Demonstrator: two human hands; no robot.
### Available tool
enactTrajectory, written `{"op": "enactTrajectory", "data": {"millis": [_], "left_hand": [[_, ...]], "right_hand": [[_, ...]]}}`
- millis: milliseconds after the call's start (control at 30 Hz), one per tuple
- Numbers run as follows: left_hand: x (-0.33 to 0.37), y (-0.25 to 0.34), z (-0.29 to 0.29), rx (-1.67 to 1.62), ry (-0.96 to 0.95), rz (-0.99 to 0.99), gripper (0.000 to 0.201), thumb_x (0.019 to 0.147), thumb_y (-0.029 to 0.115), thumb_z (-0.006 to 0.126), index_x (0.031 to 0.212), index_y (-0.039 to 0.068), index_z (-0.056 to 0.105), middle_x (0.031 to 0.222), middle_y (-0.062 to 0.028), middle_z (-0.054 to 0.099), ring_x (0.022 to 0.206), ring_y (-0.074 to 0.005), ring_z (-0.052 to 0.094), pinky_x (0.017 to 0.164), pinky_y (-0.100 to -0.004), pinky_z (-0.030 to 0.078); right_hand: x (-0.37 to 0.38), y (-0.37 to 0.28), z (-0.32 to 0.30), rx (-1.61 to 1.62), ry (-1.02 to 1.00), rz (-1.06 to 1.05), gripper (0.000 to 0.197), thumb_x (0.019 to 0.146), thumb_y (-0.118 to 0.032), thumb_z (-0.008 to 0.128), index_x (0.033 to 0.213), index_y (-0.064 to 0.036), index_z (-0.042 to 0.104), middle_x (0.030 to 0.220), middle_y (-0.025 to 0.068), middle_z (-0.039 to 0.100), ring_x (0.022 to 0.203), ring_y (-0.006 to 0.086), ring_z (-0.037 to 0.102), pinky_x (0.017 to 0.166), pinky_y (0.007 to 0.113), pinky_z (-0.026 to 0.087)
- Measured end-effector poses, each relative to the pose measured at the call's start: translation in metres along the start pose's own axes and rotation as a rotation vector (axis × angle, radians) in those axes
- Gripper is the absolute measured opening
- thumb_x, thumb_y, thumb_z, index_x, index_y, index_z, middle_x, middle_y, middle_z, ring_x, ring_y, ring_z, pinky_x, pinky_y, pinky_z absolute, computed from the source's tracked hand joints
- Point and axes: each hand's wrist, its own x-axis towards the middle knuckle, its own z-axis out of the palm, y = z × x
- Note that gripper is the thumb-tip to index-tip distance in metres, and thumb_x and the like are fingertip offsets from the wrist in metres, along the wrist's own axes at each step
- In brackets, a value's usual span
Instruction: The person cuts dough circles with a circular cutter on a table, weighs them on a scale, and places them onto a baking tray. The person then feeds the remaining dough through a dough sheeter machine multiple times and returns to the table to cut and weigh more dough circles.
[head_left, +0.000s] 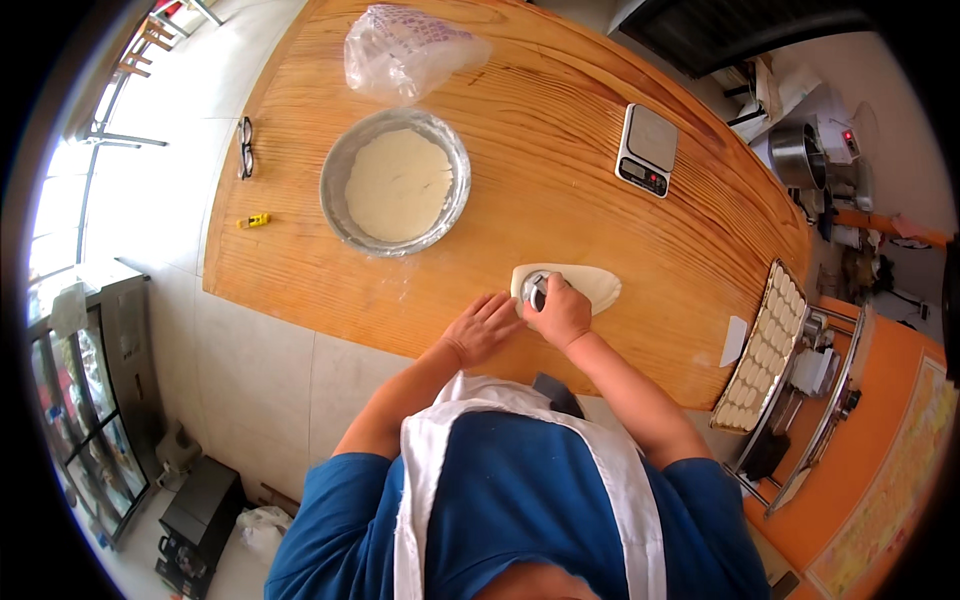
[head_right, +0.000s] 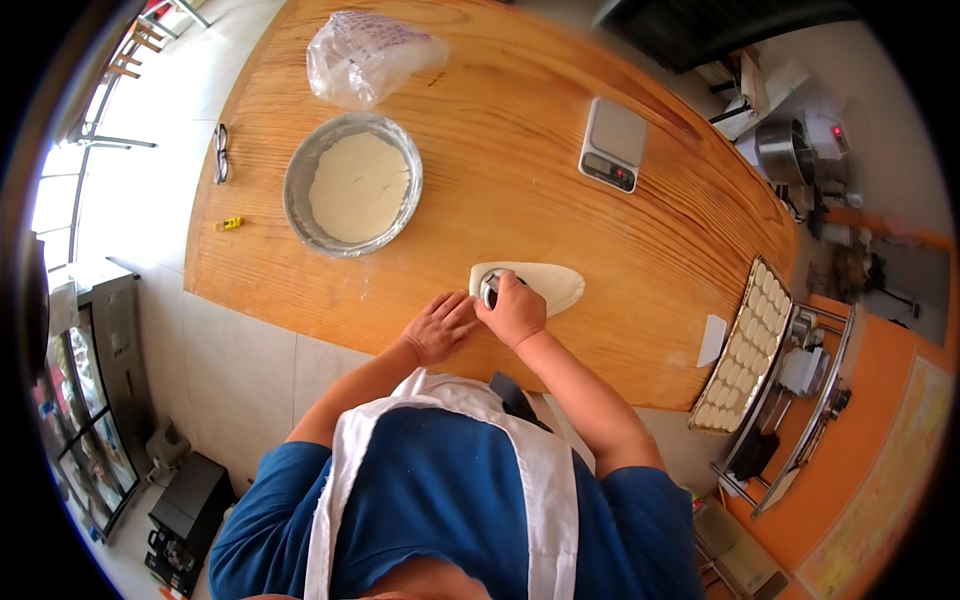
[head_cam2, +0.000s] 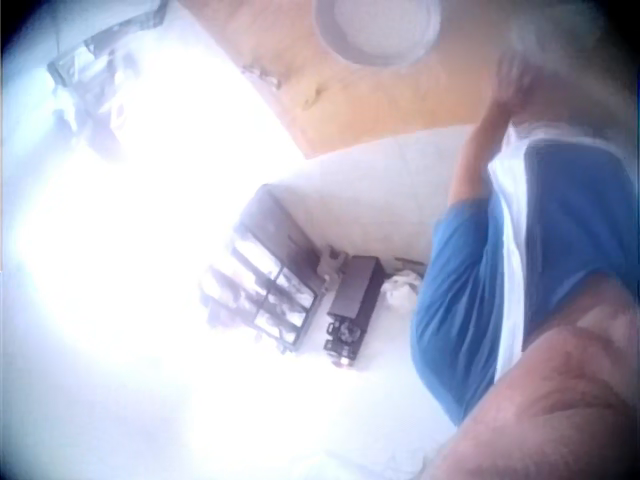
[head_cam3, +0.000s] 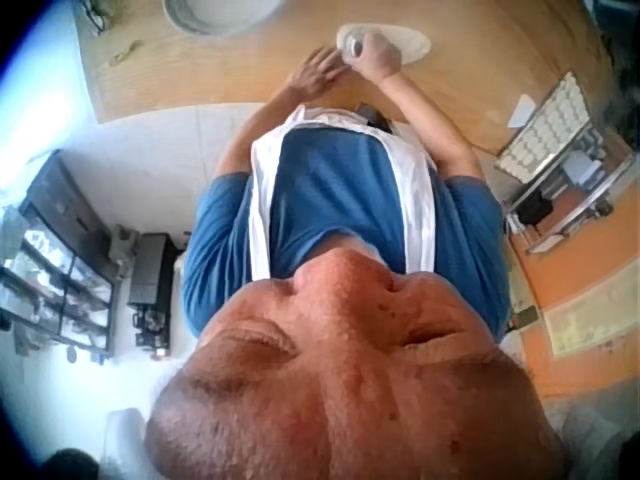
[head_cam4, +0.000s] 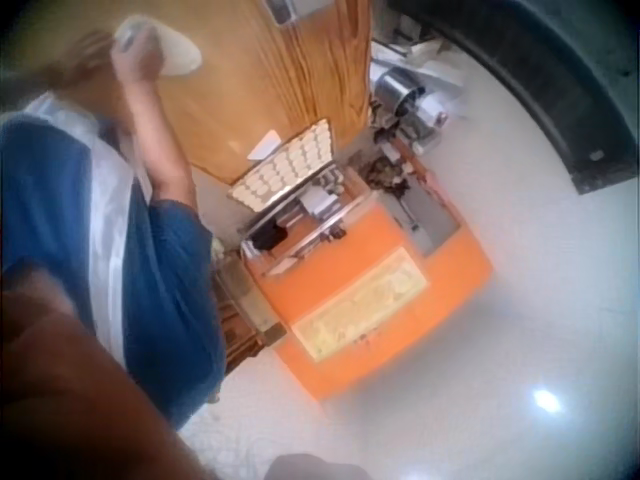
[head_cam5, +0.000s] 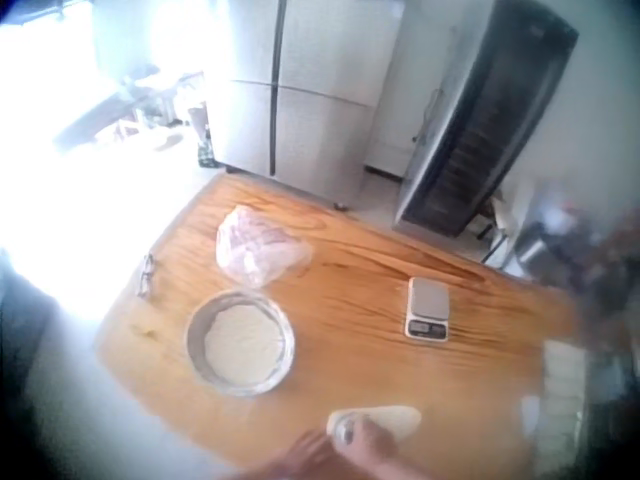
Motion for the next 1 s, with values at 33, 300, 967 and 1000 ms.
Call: {"op": "enactTrajectory", "data": {"millis": [33, 300, 967, 1000], "left_hand": [[-0.002, 0.001, 0.004, 0.005, 0.047, -0.011, 0.037, 0.069, 0.029, 0.053, 0.103, 0.013, 0.053, 0.121, -0.0141, 0.037, 0.115, -0.0290, 0.030, 0.095, -0.0418, 0.023], [-0.003, -0.001, 0.005, 0.027, 0.015, -0.032, 0.036, 0.069, 0.028, 0.054, 0.103, 0.016, 0.054, 0.120, -0.0137, 0.037, 0.115, -0.0286, 0.031, 0.095, -0.0412, 0.024], [-0.006, 0.003, 0.004, 0.051, 0.001, -0.059, 0.047, 0.070, 0.025, 0.053, 0.115, 0.021, 0.043, 0.121, -0.0123, 0.036, 0.115, -0.0267, 0.031, 0.095, -0.0402, 0.023], [-0.005, 0.002, 0.004, 0.048, -0.005, -0.062, 0.047, 0.070, 0.025, 0.053, 0.115, 0.021, 0.043, 0.121, -0.0123, 0.036, 0.115, -0.0267, 0.031, 0.095, -0.0402, 0.023]], "right_hand": [[0.001, 0.000, -0.002, -0.024, -0.047, -0.042, 0.034, 0.061, -0.028, 0.062, 0.078, -0.0045, 0.045, 0.066, 0.0126, 0.056, 0.060, 0.0274, 0.056, 0.052, 0.037, 0.045], [0.017, 0.018, -0.004, -0.079, -0.191, -0.397, 0.029, 0.062, -0.026, 0.060, 0.076, -0.0053, 0.044, 0.068, 0.0118, 0.057, 0.062, 0.0276, 0.056, 0.053, 0.037, 0.045], [0.003, 0.056, -0.015, 0.029, 0.070, 0.201, 0.036, 0.059, -0.027, 0.064, 0.079, -0.0047, 0.044, 0.069, 0.0128, 0.057, 0.061, 0.0274, 0.057, 0.053, 0.038, 0.045], [0.004, 0.056, -0.017, -0.011, 0.066, 0.146, 0.035, 0.059, -0.027, 0.064, 0.078, -0.0050, 0.044, 0.069, 0.0121, 0.057, 0.061, 0.0272, 0.057, 0.053, 0.038, 0.045]]}}
